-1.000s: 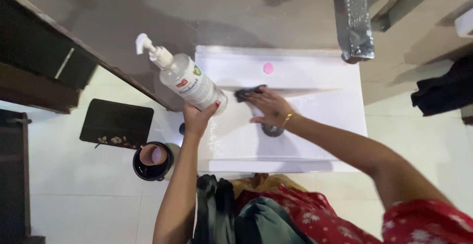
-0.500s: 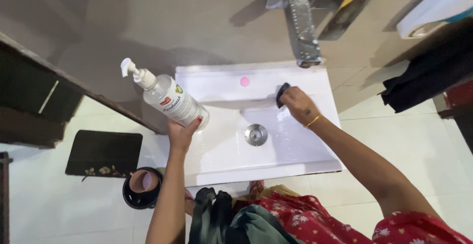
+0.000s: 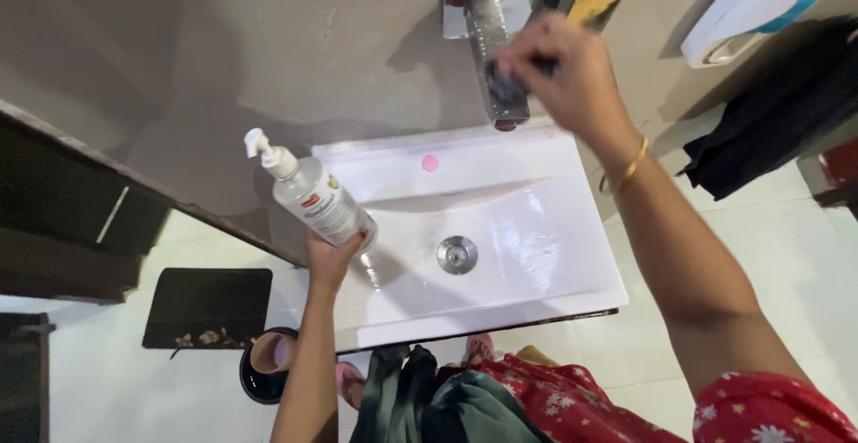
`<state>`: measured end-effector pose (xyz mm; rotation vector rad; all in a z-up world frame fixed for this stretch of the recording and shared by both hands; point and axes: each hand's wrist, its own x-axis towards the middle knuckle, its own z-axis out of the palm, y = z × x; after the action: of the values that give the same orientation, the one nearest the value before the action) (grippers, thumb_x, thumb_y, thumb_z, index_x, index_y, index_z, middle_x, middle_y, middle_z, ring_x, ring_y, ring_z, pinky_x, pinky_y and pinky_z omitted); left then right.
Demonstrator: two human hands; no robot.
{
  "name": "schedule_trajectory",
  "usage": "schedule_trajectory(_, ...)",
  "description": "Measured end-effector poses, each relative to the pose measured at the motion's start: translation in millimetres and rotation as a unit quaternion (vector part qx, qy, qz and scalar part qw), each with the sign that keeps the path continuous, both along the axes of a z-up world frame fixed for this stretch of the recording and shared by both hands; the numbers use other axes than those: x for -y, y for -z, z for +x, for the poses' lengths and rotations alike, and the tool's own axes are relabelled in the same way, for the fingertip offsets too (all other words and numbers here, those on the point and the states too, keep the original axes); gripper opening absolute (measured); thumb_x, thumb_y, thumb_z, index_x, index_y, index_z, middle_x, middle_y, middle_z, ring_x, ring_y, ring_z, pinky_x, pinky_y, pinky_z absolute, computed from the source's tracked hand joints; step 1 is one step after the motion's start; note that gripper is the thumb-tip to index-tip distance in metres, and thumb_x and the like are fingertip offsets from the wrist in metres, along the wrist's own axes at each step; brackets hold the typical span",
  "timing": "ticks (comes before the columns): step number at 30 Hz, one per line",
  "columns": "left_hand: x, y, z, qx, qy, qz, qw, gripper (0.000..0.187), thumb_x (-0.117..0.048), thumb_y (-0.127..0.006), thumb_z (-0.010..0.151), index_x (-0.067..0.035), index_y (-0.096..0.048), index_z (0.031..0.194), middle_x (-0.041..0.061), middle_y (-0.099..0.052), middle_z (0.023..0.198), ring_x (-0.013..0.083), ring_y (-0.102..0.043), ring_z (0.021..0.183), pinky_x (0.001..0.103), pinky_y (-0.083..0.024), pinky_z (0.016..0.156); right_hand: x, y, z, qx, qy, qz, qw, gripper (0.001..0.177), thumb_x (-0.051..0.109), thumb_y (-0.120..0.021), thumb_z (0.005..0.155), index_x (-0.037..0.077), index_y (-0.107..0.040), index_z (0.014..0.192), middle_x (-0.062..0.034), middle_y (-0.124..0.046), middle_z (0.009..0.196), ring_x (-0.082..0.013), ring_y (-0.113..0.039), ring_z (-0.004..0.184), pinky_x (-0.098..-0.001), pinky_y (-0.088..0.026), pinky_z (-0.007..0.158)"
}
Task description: The person cleans a bathroom sink and faucet using a cloth and liquid soap. They wipe the sink basin, faucet, and surrounding countertop, then rinse the cloth under running water and continue wiping the sink area.
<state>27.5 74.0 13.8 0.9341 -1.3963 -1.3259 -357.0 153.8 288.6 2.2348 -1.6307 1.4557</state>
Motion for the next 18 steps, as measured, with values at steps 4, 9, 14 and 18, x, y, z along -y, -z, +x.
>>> schedule_trajectory(4,-2.3,3.8,-2.4,0.006,0.002,-0.016,1.000,0.069,-0.001,-0.083,0.073,-0.001,-0.051,0.134,0.011,-0.068,0.124,0.0214,-0.069,0.113,0.035,-0.057,0.099,70.5,-15.7,-2.0,-0.059,0.068,-0.008,0.996,0.009,0.006,-0.080,0.094,0.004,-0.078,0.102,-0.0108,-0.071,0.101,-0.0285,-0.070,0.091,-0.0377,-0.055,0.082)
schedule_trajectory(9,-4.9,-1.5,-5.6,0.034,-0.007,-0.035,0.999,0.072,-0.005,-0.086,0.072,-0.002,-0.050,0.135,0.012,-0.068,0.125,0.0217,-0.069,0.115,0.035,-0.056,0.100,29.0,-17.7,15.2,-0.104,0.048,0.000,0.993,0.006,0.005,-0.080,0.095,0.001,-0.077,0.098,-0.0163,-0.064,0.104,-0.0349,-0.065,0.095,-0.0426,-0.052,0.082)
schedule_trajectory(14,-4.1,-11.2,-3.2,0.096,0.009,-0.113,0.989,0.074,-0.009,-0.089,0.071,-0.002,-0.052,0.135,0.013,-0.068,0.127,0.0243,-0.067,0.119,0.038,-0.053,0.103,-10.1,-3.6,31.0,-0.048,0.069,0.010,0.996,0.007,0.000,-0.075,0.094,-0.001,-0.070,0.099,-0.0173,-0.064,0.103,-0.0328,-0.067,0.096,-0.0408,-0.054,0.086)
schedule_trajectory(18,-9.6,-15.5,-13.1,0.079,-0.011,-0.041,0.996,0.078,-0.010,-0.088,0.067,-0.003,-0.049,0.133,0.012,-0.069,0.123,0.0227,-0.069,0.114,0.037,-0.056,0.100,70.2,6.4,6.4,-0.026,0.151,-0.029,0.988,0.015,0.002,-0.075,0.097,-0.002,-0.063,0.105,-0.0189,-0.066,0.098,-0.0313,-0.068,0.085,-0.0395,-0.055,0.076)
